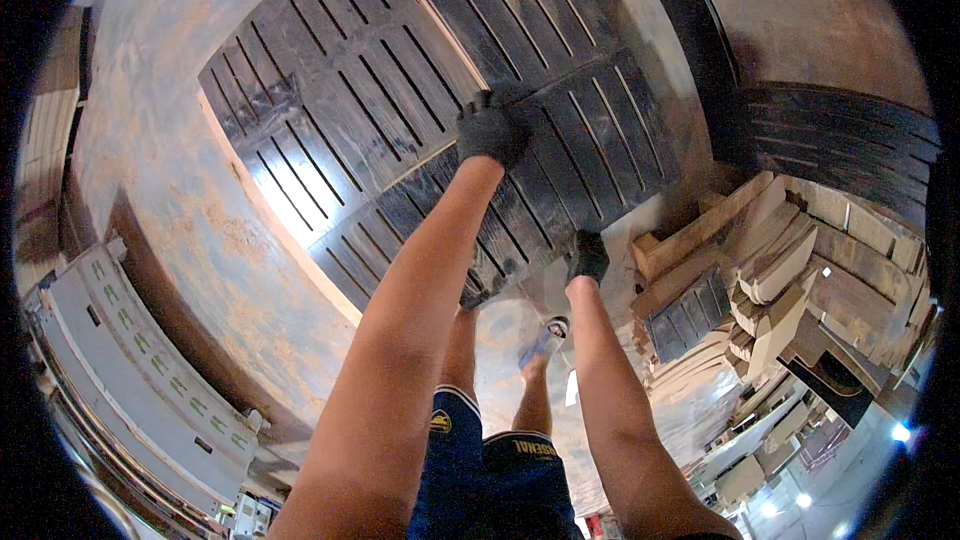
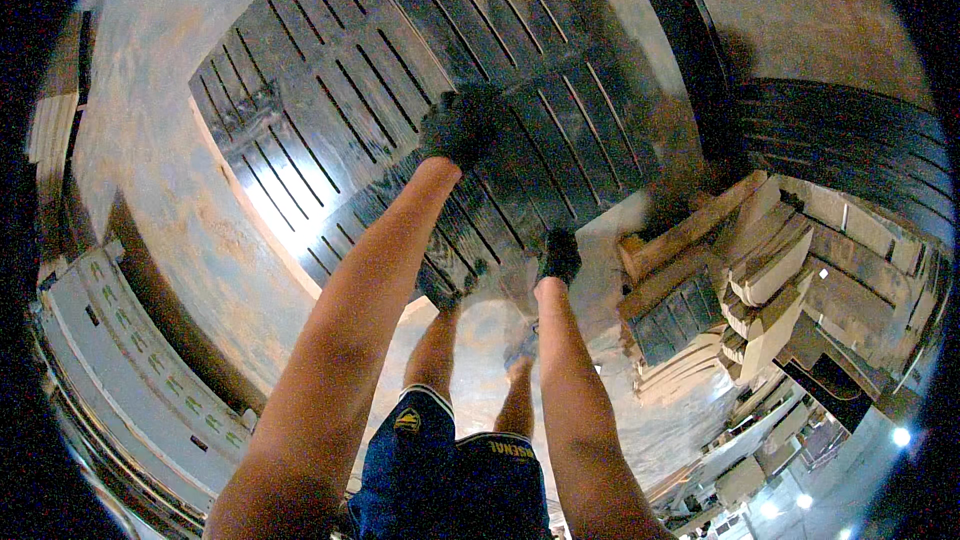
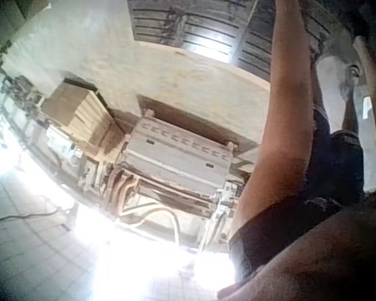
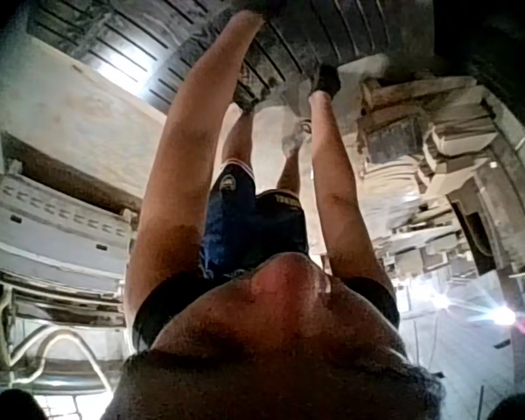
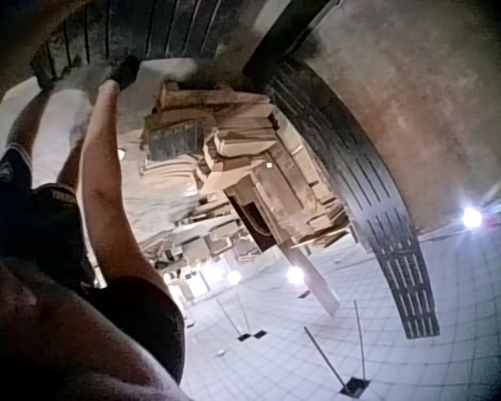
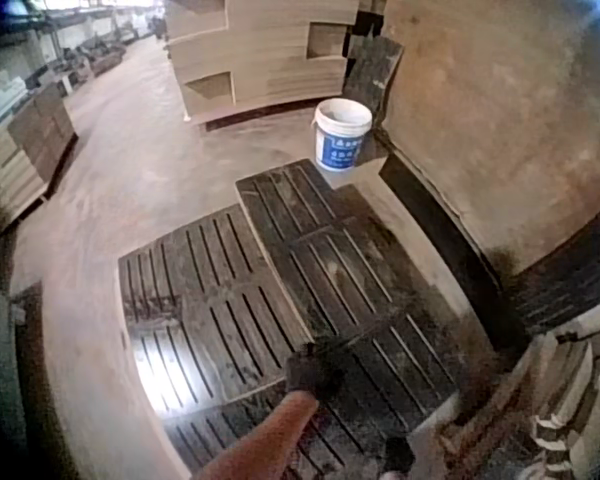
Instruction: The person picks up black slatted wooden panels from a machine bed, stacks them together, and carries the stack across the workshop to place them onto a rack.
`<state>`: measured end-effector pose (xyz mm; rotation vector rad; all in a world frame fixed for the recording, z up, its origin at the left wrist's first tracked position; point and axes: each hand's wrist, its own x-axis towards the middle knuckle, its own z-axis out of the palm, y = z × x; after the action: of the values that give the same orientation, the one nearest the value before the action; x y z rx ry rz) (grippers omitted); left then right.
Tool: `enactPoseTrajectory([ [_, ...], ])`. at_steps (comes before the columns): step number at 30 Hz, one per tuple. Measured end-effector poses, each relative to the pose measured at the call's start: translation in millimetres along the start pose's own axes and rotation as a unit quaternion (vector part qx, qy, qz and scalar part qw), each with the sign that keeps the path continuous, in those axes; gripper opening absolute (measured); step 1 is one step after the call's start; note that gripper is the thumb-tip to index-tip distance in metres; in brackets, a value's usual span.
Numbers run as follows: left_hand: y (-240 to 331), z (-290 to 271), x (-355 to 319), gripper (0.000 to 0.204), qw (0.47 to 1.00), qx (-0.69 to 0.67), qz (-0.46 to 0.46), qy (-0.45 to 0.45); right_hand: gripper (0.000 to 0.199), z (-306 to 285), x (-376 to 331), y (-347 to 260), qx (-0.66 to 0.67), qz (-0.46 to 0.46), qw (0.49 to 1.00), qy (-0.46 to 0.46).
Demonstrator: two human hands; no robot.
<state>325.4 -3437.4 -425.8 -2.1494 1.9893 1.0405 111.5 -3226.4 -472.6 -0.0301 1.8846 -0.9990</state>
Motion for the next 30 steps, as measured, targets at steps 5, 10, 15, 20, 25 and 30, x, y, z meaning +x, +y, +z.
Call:
enactPoseTrajectory([
  [5, -59.0, 25.3, -54.3, 0.086, 0.864, -0.129, -0.206, 0.441, 0.033, 5.6, -10.8, -25.8, 0.011, 0.079, 0.996, -0.035],
  [10, -70.1, 62.0, -169.4, 0.089, 0.694, -0.508, -0.367, 0.355, 0.027, -1.9, -3.2, -63.3, 0.045, 0.061, 0.997, -0.026],
  [15, -113.3, 151.2, -223.6, 0.083, 0.604, -0.626, -0.433, 0.235, 0.015, -6.7, 45.9, -42.0, 0.052, 0.055, 0.995, -0.059],
  [20, -119.6, 173.9, -220.8, 0.058, 0.698, -0.656, -0.261, 0.12, 0.022, -8.4, 58.8, -20.9, 0.092, 0.056, 0.988, -0.108],
  [25, -93.6, 187.8, -212.6, 0.052, 0.636, -0.719, -0.27, 0.08, 0.018, -66.7, 134.6, -0.2, -0.346, -0.17, 0.919, -0.082],
  [30, -149.1, 163.0, -224.9, 0.03, 0.707, -0.653, -0.244, 0.116, 0.015, 5.3, 56.3, -7.8, -0.161, 0.0, 0.976, -0.146],
])
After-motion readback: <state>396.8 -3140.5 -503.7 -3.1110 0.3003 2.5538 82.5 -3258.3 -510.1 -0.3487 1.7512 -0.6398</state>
